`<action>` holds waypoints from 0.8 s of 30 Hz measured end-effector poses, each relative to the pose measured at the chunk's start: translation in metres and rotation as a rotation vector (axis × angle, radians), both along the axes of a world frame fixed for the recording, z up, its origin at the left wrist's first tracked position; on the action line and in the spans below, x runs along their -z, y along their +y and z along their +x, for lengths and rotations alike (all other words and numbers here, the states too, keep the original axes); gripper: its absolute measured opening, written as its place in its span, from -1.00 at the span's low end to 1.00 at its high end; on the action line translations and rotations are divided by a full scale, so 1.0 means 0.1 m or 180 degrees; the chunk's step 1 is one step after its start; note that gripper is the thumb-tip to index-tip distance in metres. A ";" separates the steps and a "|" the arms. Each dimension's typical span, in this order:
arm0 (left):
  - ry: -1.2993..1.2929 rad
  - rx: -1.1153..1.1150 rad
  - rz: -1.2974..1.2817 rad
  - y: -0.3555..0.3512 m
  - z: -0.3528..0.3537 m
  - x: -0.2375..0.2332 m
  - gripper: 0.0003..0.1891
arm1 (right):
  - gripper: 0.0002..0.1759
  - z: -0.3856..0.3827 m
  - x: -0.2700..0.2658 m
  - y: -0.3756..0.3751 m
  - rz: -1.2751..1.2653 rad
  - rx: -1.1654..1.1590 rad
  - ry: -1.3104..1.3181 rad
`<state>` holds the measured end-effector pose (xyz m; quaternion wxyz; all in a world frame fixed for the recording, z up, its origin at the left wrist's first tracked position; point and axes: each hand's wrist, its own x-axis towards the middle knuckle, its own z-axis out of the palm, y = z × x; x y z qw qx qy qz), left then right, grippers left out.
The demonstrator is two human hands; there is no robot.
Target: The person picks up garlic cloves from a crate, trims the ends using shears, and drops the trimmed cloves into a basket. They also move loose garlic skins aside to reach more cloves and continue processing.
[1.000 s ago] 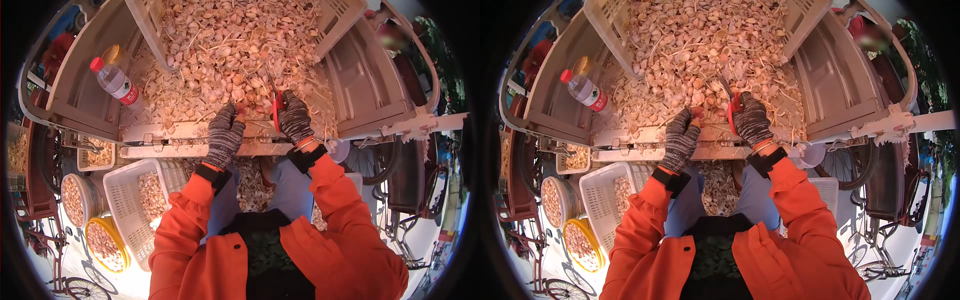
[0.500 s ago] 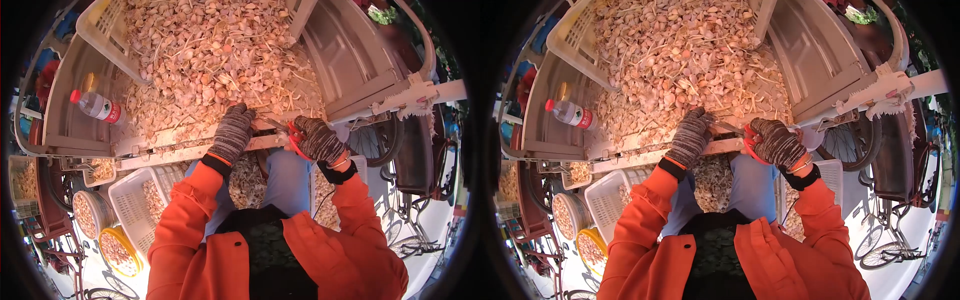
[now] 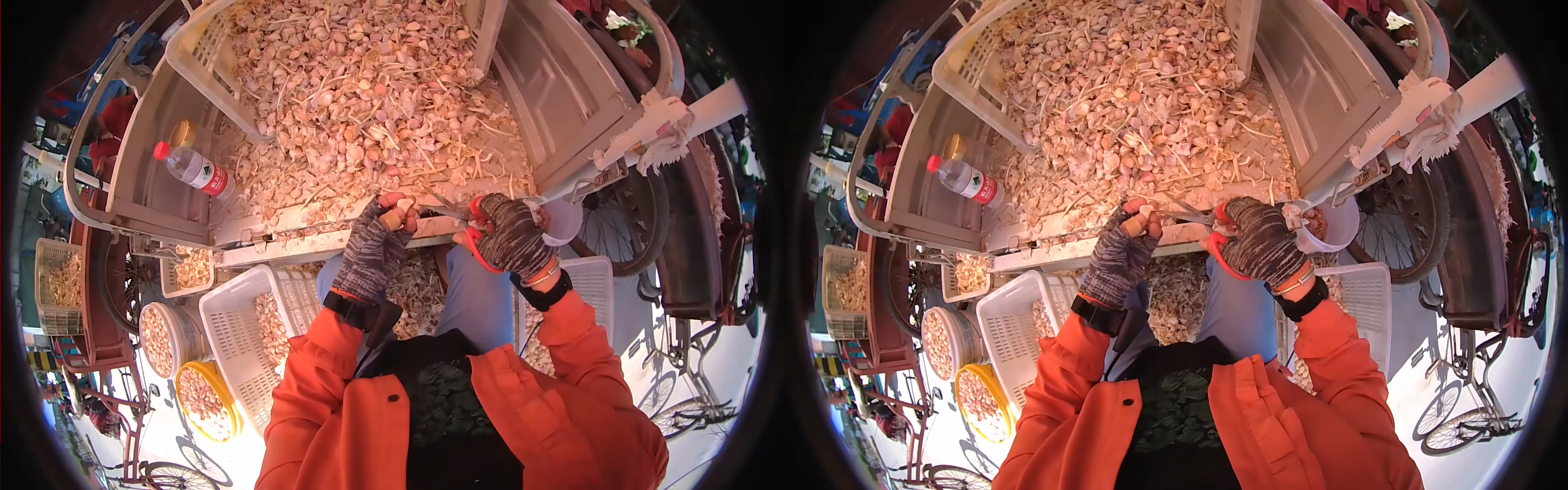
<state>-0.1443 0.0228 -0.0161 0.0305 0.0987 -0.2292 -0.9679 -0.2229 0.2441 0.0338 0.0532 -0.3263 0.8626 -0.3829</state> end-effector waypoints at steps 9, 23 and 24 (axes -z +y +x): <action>0.0203 0.0186 0.0365 0.10 0.29 -0.04 -0.71 | -0.65 0.24 -0.05 -0.17 -0.0444 -0.0425 0.0730; 0.0061 0.0325 -0.0502 -0.35 0.09 0.26 -0.68 | -0.59 -0.27 0.18 -0.12 0.0155 0.0735 -0.0329; 0.0347 0.0398 -0.0656 -0.45 -0.07 0.46 -0.69 | -0.62 -0.39 0.25 -0.11 -0.0076 0.0837 -0.0176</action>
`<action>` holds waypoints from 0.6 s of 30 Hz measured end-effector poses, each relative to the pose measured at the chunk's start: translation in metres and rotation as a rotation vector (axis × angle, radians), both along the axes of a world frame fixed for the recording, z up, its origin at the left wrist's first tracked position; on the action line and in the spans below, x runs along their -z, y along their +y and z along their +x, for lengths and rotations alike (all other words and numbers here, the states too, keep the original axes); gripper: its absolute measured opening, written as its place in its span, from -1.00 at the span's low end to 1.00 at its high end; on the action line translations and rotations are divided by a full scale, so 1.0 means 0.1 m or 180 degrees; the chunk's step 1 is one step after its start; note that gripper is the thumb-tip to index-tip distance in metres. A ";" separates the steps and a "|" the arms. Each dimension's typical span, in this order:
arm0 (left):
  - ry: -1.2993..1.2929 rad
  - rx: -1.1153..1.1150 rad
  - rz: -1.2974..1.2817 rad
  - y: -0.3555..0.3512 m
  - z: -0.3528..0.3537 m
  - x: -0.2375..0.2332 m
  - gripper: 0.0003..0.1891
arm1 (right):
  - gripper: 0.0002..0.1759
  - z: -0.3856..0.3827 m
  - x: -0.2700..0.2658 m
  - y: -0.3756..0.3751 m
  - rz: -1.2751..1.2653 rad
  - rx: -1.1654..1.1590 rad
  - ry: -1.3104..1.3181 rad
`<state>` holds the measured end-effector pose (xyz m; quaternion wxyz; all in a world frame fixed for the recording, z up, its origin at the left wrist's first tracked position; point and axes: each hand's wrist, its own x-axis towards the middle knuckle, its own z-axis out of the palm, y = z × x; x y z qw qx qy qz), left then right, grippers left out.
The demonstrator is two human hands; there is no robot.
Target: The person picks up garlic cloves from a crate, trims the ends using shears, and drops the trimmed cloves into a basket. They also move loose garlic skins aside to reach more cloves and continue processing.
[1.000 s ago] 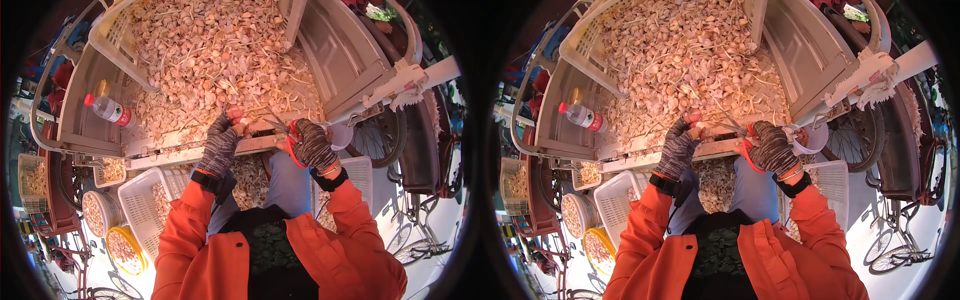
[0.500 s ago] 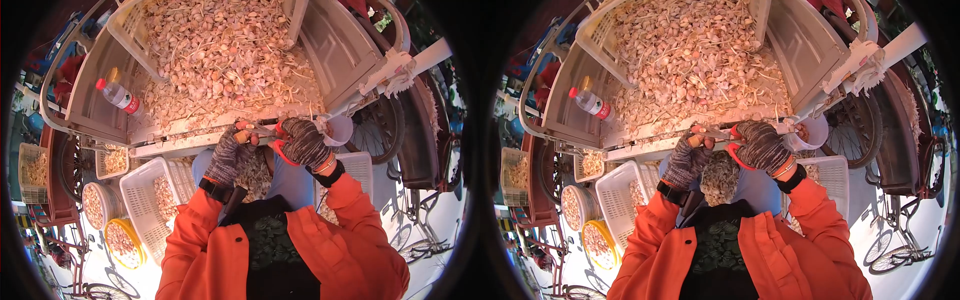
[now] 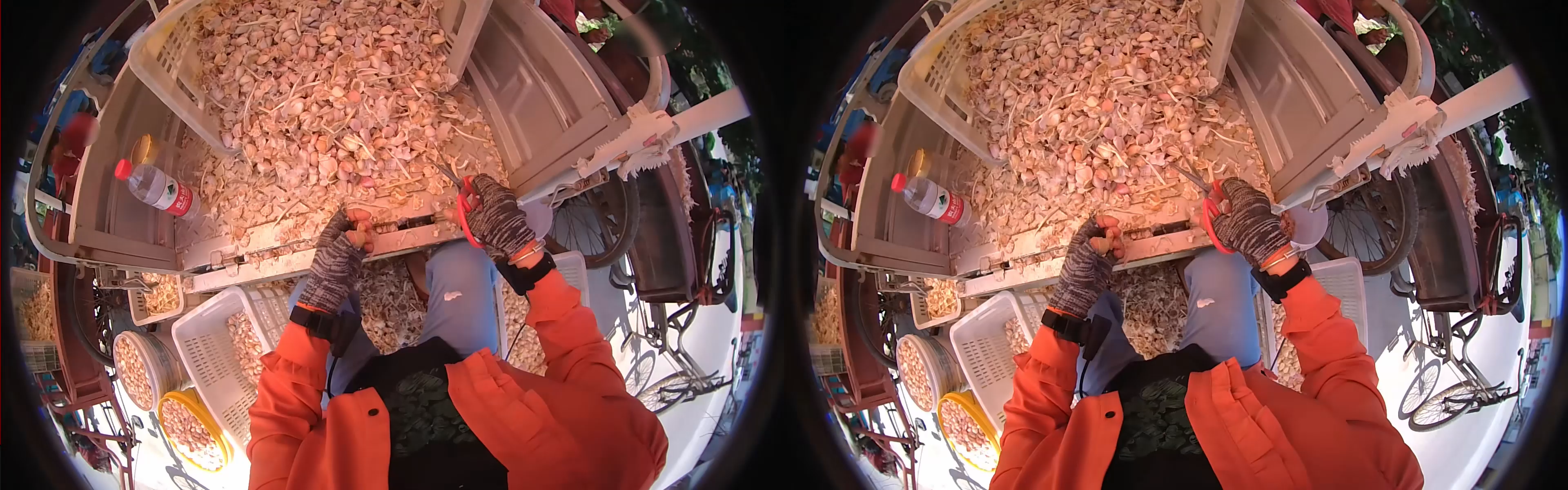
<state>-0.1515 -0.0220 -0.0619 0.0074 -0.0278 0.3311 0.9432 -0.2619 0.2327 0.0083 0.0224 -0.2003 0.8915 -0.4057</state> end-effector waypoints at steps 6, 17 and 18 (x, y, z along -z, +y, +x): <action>0.0533 -0.0441 -0.6759 0.37 -0.67 -0.34 -0.50 | -0.68 -0.54 0.27 -0.27 -0.0095 -0.0180 0.0498; 0.1043 -0.0013 -0.5784 0.18 0.27 -0.28 -0.68 | -0.61 -0.01 0.16 -0.30 -0.0239 -0.1519 -0.0032; 0.0757 -0.0221 -0.5552 0.13 0.21 -0.36 -0.70 | -0.64 -0.14 0.27 -0.38 -0.0411 -0.1248 -0.0259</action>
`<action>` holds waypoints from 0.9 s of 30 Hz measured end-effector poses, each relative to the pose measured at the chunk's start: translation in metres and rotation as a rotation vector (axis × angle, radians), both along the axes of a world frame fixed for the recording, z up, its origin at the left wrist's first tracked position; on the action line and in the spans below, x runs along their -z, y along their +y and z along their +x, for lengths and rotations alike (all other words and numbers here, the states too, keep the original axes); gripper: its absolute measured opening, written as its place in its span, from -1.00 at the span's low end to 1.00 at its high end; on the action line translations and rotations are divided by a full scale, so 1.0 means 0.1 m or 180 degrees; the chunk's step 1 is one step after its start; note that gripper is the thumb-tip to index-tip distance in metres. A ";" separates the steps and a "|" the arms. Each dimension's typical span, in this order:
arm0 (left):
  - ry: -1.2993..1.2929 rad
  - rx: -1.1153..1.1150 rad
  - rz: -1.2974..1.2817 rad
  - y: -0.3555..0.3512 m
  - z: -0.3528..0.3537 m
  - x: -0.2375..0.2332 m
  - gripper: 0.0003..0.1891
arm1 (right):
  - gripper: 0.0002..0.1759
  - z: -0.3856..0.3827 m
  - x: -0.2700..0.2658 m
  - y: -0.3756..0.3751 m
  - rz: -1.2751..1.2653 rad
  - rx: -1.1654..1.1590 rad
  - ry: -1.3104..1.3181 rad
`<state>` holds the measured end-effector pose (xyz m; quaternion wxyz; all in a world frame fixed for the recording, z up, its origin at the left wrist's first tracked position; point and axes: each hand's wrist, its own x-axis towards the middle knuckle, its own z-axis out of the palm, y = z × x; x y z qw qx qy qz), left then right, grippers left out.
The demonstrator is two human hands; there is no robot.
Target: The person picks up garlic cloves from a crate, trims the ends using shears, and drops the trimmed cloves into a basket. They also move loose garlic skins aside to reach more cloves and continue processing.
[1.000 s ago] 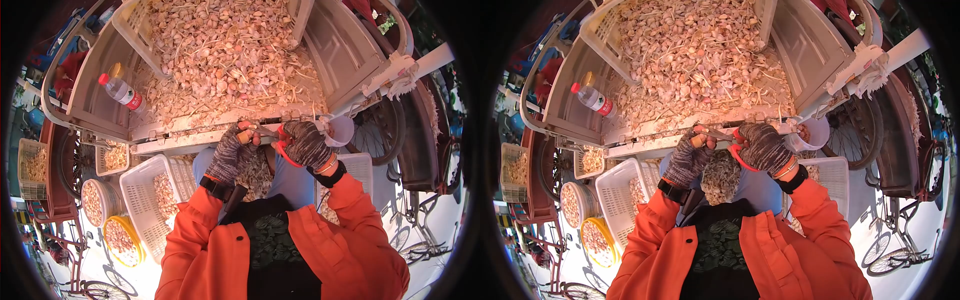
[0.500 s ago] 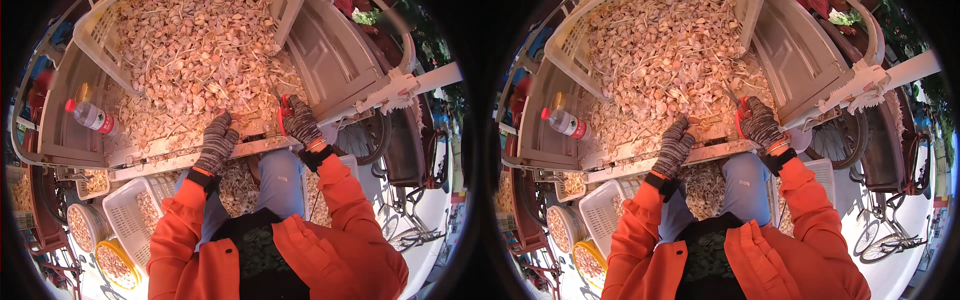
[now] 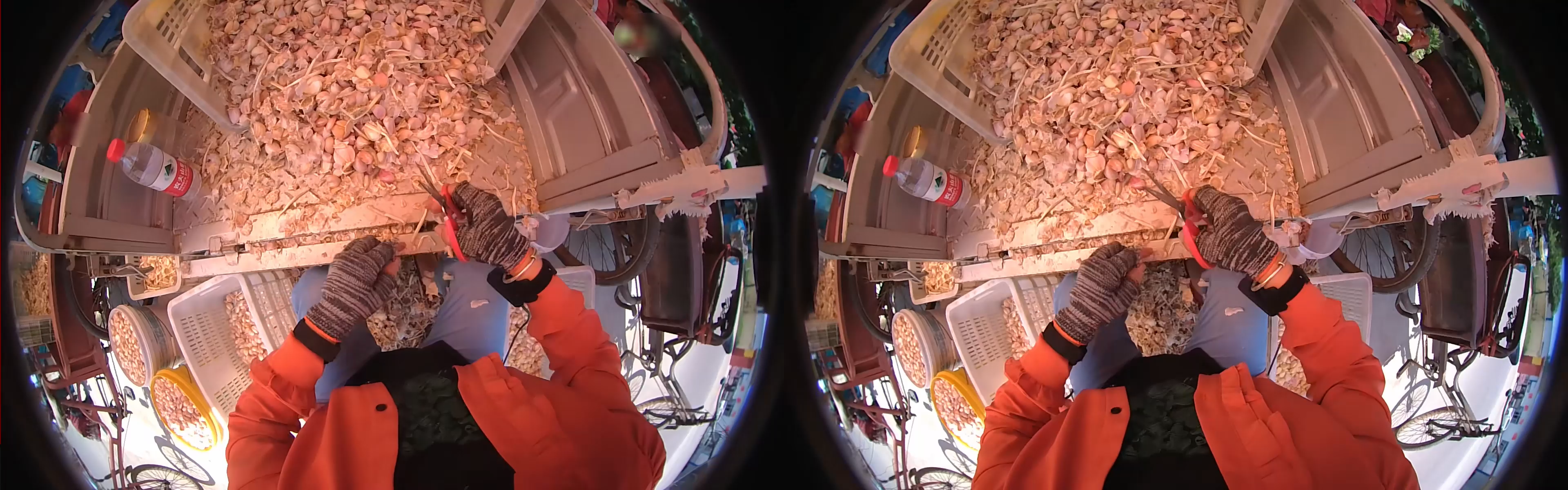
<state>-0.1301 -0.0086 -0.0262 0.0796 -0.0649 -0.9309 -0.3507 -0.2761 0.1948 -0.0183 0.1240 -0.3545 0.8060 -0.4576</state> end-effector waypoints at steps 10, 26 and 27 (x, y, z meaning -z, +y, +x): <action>-0.0539 -0.0735 -0.0986 -0.24 -1.08 0.01 -0.70 | -0.67 -0.16 -0.15 -0.86 0.0203 0.1016 -0.0324; -0.1189 -0.0161 0.6586 -0.07 -0.27 -0.13 -0.80 | -0.57 0.49 -0.32 -0.04 -0.0253 0.0409 0.0277; -0.1041 -0.0003 0.6694 -0.04 -0.22 -0.15 -0.79 | -0.57 0.54 -0.35 -0.04 -0.0267 0.0418 0.0273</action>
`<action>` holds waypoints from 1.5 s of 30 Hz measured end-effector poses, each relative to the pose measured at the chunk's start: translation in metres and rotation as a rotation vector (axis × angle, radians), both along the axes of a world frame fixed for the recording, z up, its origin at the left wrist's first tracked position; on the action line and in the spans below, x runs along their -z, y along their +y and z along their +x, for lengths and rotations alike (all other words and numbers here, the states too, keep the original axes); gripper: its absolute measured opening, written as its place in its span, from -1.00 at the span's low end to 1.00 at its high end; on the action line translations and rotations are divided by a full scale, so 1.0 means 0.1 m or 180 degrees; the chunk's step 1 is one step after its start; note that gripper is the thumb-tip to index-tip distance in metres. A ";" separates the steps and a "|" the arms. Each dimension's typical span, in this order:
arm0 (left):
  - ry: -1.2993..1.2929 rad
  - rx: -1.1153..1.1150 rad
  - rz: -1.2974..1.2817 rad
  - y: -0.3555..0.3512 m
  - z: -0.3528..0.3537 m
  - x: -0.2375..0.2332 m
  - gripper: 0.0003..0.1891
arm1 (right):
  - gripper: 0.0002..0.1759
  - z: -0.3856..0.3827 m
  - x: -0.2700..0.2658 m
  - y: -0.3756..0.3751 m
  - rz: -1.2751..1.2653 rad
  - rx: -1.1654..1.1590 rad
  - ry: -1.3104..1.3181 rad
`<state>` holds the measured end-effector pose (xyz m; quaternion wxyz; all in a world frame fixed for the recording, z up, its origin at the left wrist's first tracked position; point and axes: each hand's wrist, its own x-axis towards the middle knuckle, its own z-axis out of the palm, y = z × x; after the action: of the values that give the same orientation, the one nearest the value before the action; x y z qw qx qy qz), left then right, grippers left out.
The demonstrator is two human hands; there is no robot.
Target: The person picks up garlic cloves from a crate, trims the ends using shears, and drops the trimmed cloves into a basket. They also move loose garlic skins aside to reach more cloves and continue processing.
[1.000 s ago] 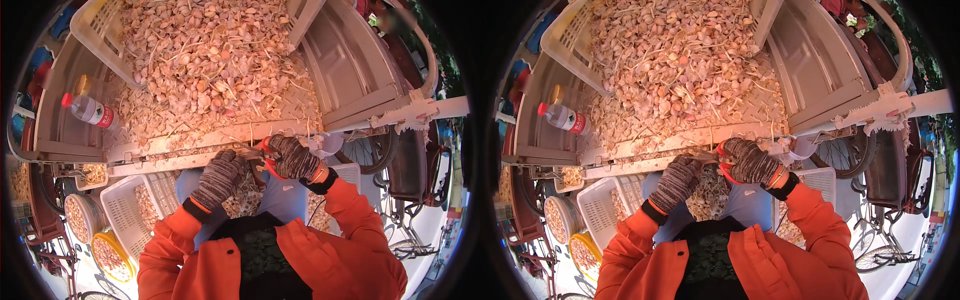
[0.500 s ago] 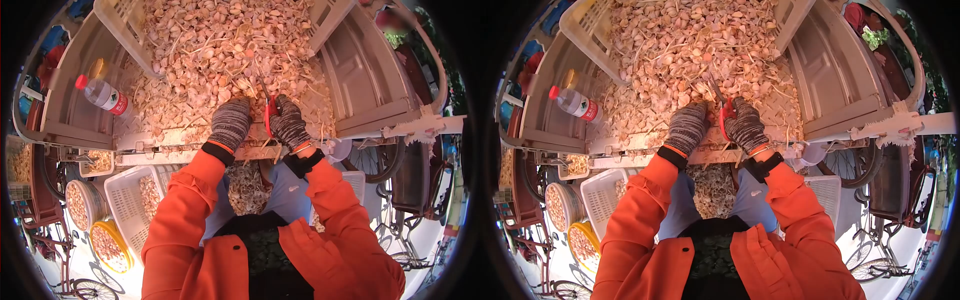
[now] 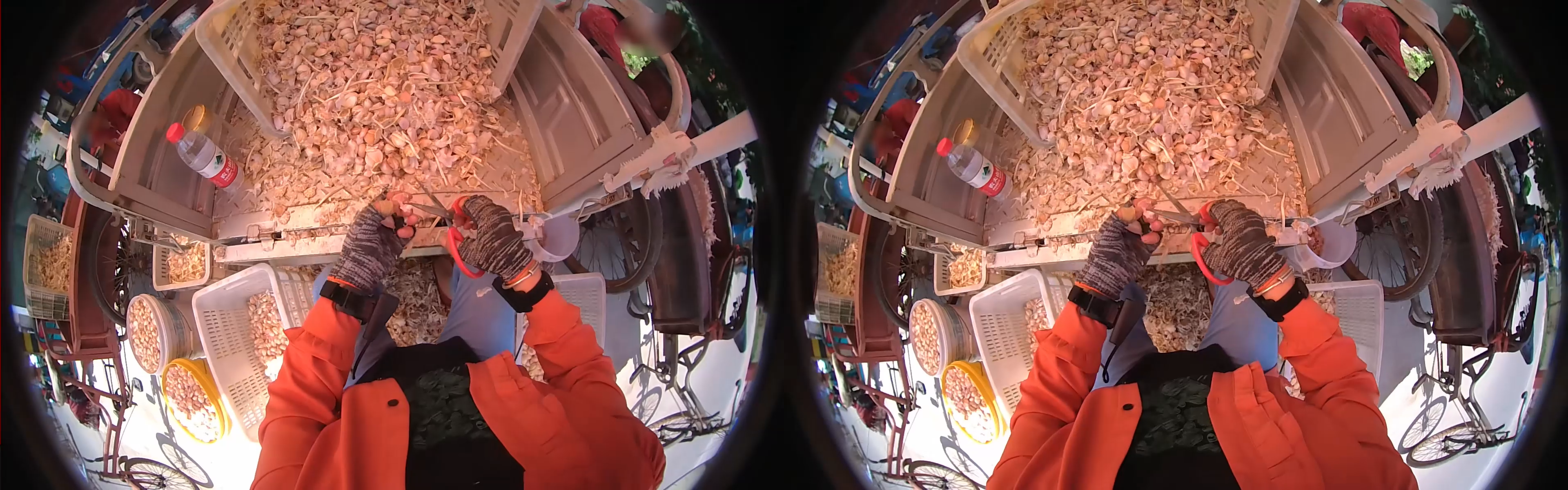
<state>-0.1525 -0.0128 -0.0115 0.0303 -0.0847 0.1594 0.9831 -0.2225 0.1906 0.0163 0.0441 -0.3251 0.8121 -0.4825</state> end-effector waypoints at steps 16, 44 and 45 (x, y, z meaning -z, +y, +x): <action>-0.0643 -0.0587 -0.0991 -0.50 0.26 0.23 -0.74 | -0.73 -0.23 -0.04 -0.79 0.0667 0.0293 -0.0265; -0.0631 0.0043 -0.3218 -0.38 -0.23 0.06 -0.69 | -0.65 -0.72 0.52 -0.94 0.0118 0.0028 -0.0382; -0.0601 -0.0211 -0.3139 -0.35 -0.17 0.05 -0.70 | -0.59 -0.67 0.48 -0.89 0.0064 0.0105 -0.0217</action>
<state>-0.1696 -0.0475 -0.0166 -0.0303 -0.1825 0.5988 0.7793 -0.2899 0.1013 -0.0317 0.0670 -0.2945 0.8202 -0.4858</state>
